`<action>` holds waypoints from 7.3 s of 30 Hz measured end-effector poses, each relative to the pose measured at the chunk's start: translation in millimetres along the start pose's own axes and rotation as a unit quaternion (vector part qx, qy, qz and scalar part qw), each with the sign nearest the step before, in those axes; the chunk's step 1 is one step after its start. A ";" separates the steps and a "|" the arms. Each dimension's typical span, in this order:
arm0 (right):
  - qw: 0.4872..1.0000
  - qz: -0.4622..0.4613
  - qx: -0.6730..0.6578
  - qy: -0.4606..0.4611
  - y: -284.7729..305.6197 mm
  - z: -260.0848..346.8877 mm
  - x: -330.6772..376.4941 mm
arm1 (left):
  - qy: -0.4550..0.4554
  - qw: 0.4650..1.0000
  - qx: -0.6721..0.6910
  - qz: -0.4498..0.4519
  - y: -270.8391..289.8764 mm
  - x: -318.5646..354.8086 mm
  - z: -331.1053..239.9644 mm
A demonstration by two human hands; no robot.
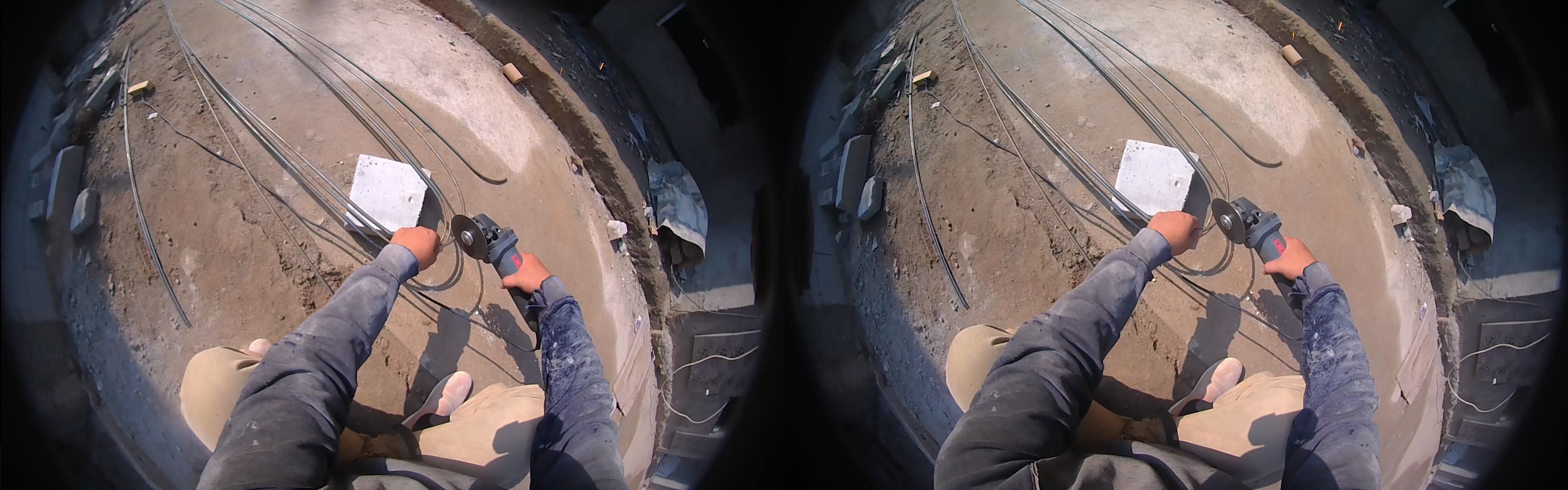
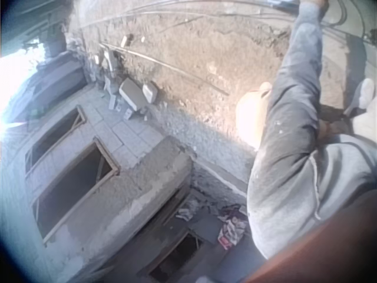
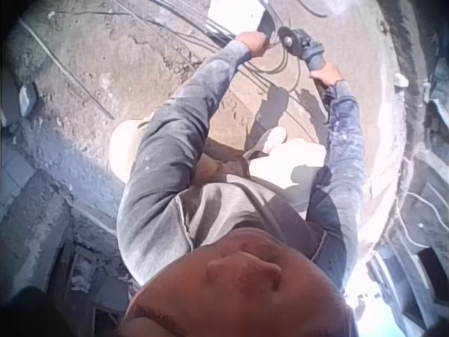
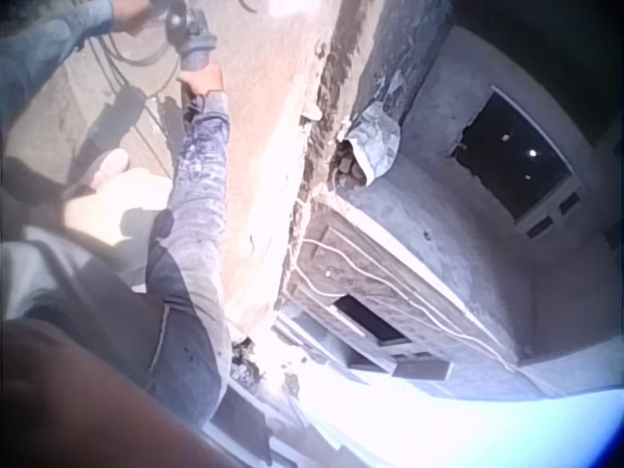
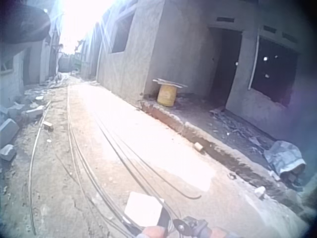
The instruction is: The person picks up a stone block, places it under several metal rods, and uses a grinder to cut through the rods one by one while holding them in place.
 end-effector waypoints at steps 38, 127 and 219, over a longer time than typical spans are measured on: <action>1.000 -0.010 -0.007 0.014 2.6 12.4 2.9 | 0.003 1.000 -0.004 0.001 2.4 1.9 -0.5; 1.000 -0.010 -0.023 0.015 -5.1 21.3 -4.4 | 0.004 1.000 -0.011 0.000 1.7 6.8 -1.9; 0.993 0.030 -0.107 -0.033 -17.0 -14.9 -0.2 | -0.007 1.000 -0.011 -0.010 -2.4 -1.3 -5.5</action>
Point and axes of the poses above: each hand's wrist, its own x-axis away from the middle knuckle, its own y-axis out of the back of the hand, z = x × y, the point moved 10 cm from there along -x, towards the middle knuckle, and after that the axes turned 3 degrees about y, right-handed, at the moved point
